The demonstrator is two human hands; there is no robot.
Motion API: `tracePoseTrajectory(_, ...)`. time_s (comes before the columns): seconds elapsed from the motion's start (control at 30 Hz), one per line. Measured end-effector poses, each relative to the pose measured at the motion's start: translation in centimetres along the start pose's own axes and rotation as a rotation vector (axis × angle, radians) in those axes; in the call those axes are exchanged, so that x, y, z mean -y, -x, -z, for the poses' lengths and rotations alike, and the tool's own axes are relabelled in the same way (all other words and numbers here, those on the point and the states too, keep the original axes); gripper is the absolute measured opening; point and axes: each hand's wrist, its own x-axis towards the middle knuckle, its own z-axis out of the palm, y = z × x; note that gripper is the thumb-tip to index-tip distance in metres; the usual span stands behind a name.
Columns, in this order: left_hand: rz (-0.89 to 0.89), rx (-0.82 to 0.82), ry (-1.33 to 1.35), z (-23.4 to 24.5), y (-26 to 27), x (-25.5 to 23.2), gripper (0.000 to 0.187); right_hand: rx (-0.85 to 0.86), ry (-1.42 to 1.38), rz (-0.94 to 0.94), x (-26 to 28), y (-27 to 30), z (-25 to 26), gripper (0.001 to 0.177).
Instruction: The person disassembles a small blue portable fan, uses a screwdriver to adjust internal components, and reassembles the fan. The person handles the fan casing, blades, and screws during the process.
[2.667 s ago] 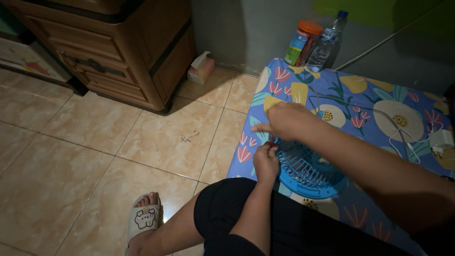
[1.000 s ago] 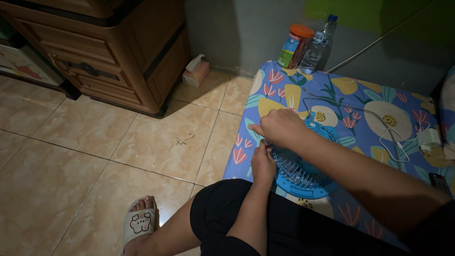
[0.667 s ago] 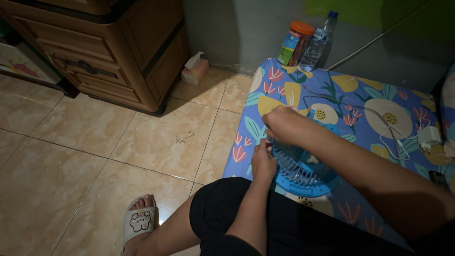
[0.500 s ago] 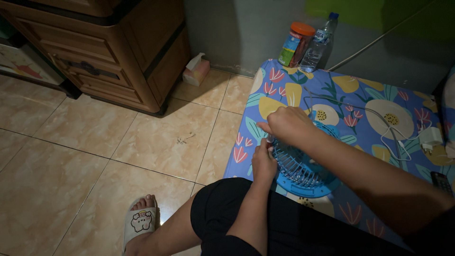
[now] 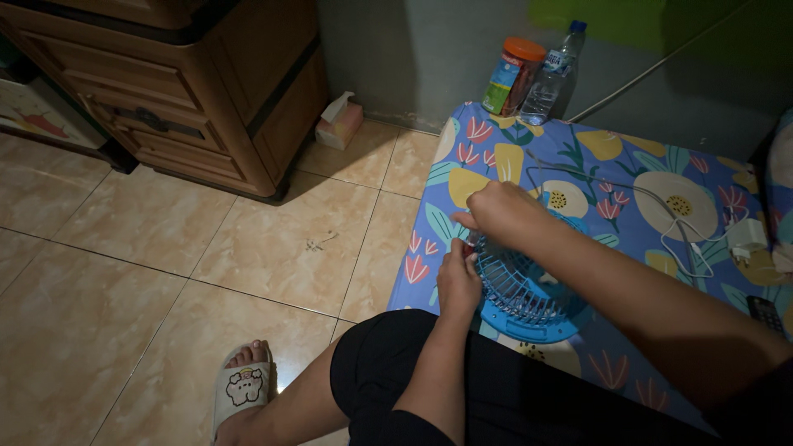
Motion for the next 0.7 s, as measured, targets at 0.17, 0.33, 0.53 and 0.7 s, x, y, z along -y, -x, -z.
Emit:
tracePoseTrajectory(0.17, -0.124, -0.069, -0.042, -0.2, -0.2, 0.3, 0.032, 0.002, -0.101, 0.112, 0.5, 1.1, 2.7, 0.056)
tracePoseTrajectory(0.33, -0.066, 0.014, -0.051, -0.4, 0.0, 0.9, 0.023, -0.018, -0.144, 0.337, -0.8, 0.4, 0.8, 0.028)
tracePoseTrajectory(0.53, 0.194, 0.051, 0.398, -2.0, -0.8, 5.1, 0.06, -0.089, -0.029, 0.165, -0.5, 0.9, -0.9, 0.039)
tracePoseTrajectory(0.7, 0.542, 0.157, 0.622, -2.0, -0.9, 5.4, 0.066, -0.071, -0.055, 0.026, -1.2, 1.9, 1.3, 0.045)
